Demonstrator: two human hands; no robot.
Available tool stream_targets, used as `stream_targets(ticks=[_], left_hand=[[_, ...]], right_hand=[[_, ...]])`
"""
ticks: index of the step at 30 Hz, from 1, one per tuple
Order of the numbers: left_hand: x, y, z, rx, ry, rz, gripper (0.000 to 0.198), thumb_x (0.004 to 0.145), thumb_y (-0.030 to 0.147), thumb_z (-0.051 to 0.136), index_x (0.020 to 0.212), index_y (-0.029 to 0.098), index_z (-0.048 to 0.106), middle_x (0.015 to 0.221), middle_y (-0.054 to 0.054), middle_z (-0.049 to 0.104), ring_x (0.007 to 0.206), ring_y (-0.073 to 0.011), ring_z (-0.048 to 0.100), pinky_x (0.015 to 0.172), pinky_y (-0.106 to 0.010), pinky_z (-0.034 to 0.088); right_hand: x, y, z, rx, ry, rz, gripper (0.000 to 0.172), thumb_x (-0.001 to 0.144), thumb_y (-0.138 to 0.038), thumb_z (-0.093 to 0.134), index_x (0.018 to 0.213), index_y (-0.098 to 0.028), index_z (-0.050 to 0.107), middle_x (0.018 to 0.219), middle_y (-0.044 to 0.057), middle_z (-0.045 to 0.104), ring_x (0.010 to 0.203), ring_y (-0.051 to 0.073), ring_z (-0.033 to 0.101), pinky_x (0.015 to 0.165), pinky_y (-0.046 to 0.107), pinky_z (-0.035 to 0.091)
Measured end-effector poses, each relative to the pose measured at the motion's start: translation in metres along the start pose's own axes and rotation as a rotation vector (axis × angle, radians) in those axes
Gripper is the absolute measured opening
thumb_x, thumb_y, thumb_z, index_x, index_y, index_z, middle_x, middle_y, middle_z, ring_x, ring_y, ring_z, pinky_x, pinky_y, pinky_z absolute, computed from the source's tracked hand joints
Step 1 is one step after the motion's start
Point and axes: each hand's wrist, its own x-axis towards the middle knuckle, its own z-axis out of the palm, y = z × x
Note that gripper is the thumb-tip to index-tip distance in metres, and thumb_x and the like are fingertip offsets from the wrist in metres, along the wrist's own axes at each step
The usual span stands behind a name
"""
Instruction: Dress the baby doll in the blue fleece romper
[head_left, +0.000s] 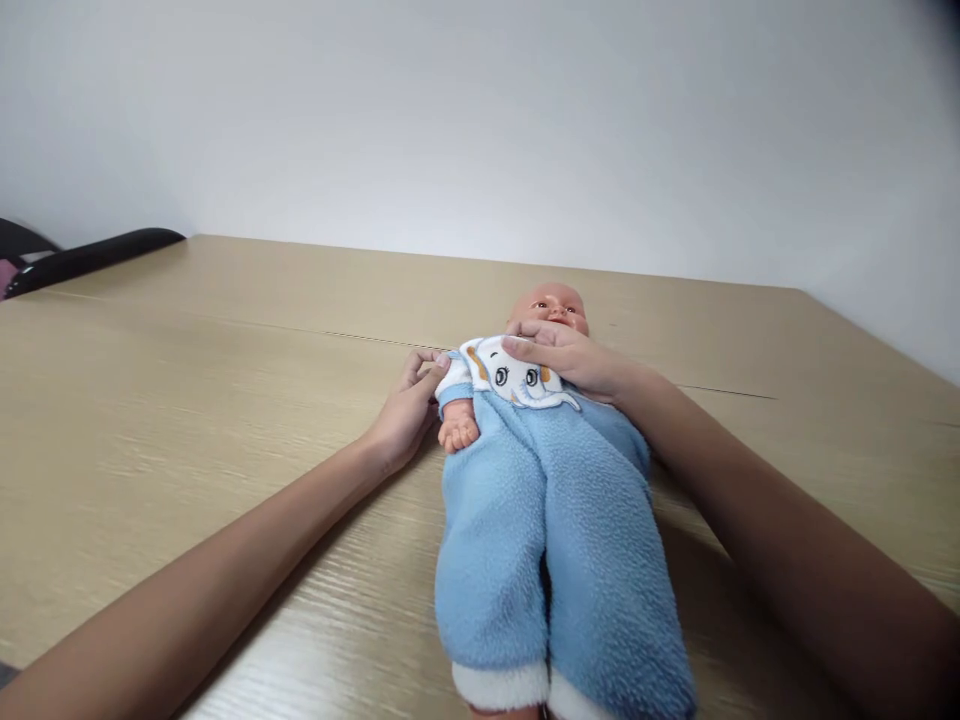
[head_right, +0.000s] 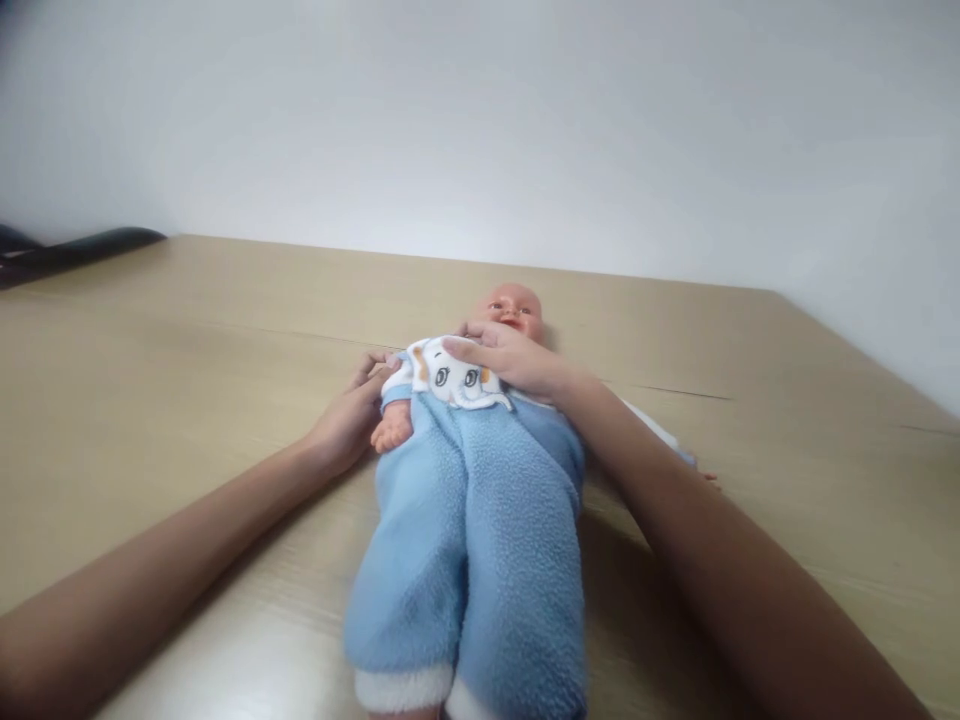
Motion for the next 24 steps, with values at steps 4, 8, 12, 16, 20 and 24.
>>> stream_targets(ticks=[4, 8, 12, 16, 20, 24], left_hand=[[0.008, -0.001, 0.006, -0.11, -0.026, -0.046, 0.036, 0.089, 0.04, 0.085, 0.103, 0.027, 0.054, 0.093, 0.001, 0.068, 0.078, -0.0131, 0.064, 0.07, -0.024, 0.055], [0.02, -0.005, 0.008, -0.083, -0.036, -0.018, 0.038, 0.085, 0.04, 0.087, 0.101, 0.026, 0.056, 0.092, 0.002, 0.069, 0.079, -0.0128, 0.064, 0.073, -0.024, 0.055], [0.024, -0.007, 0.0, 0.021, -0.099, 0.041, 0.036, 0.085, 0.044, 0.085, 0.101, 0.026, 0.059, 0.099, 0.001, 0.07, 0.084, -0.0129, 0.066, 0.074, -0.023, 0.054], [0.03, -0.002, 0.0, 0.038, -0.168, 0.053, 0.036, 0.086, 0.045, 0.084, 0.103, 0.027, 0.057, 0.093, 0.003, 0.069, 0.078, -0.0129, 0.064, 0.069, -0.024, 0.052], [0.049, 0.002, 0.012, 0.038, -0.222, 0.054, 0.037, 0.079, 0.04, 0.088, 0.094, 0.024, 0.059, 0.083, 0.004, 0.067, 0.069, -0.0127, 0.06, 0.065, -0.025, 0.05], [0.063, -0.001, 0.019, 0.107, -0.223, 0.034, 0.033, 0.079, 0.04, 0.088, 0.089, 0.021, 0.063, 0.083, 0.002, 0.069, 0.07, -0.0142, 0.063, 0.068, -0.028, 0.052]], right_hand=[[0.001, 0.004, -0.001, 0.058, -0.035, 0.006, 0.037, 0.085, -0.052, 0.091, 0.099, -0.025, 0.07, 0.096, 0.002, 0.077, 0.084, 0.018, 0.071, 0.072, 0.028, 0.06], [0.001, 0.009, -0.004, 0.113, -0.024, -0.018, 0.04, 0.085, -0.055, 0.09, 0.1, -0.025, 0.068, 0.092, 0.001, 0.076, 0.081, 0.017, 0.071, 0.072, 0.028, 0.061], [0.002, 0.011, -0.005, 0.168, 0.0, -0.034, 0.041, 0.082, -0.054, 0.093, 0.094, -0.025, 0.066, 0.085, -0.001, 0.073, 0.077, 0.015, 0.07, 0.069, 0.025, 0.06], [0.002, 0.01, -0.005, 0.191, -0.011, -0.021, 0.041, 0.083, -0.054, 0.093, 0.096, -0.025, 0.066, 0.086, -0.001, 0.073, 0.078, 0.015, 0.07, 0.071, 0.027, 0.061], [-0.002, 0.008, -0.004, 0.228, 0.0, -0.046, 0.04, 0.082, -0.049, 0.095, 0.09, -0.024, 0.065, 0.082, -0.002, 0.071, 0.071, 0.013, 0.067, 0.065, 0.024, 0.057], [-0.004, 0.006, -0.004, 0.26, -0.004, -0.044, 0.038, 0.083, -0.046, 0.095, 0.091, -0.023, 0.065, 0.086, 0.0, 0.073, 0.074, 0.014, 0.068, 0.069, 0.024, 0.059]])
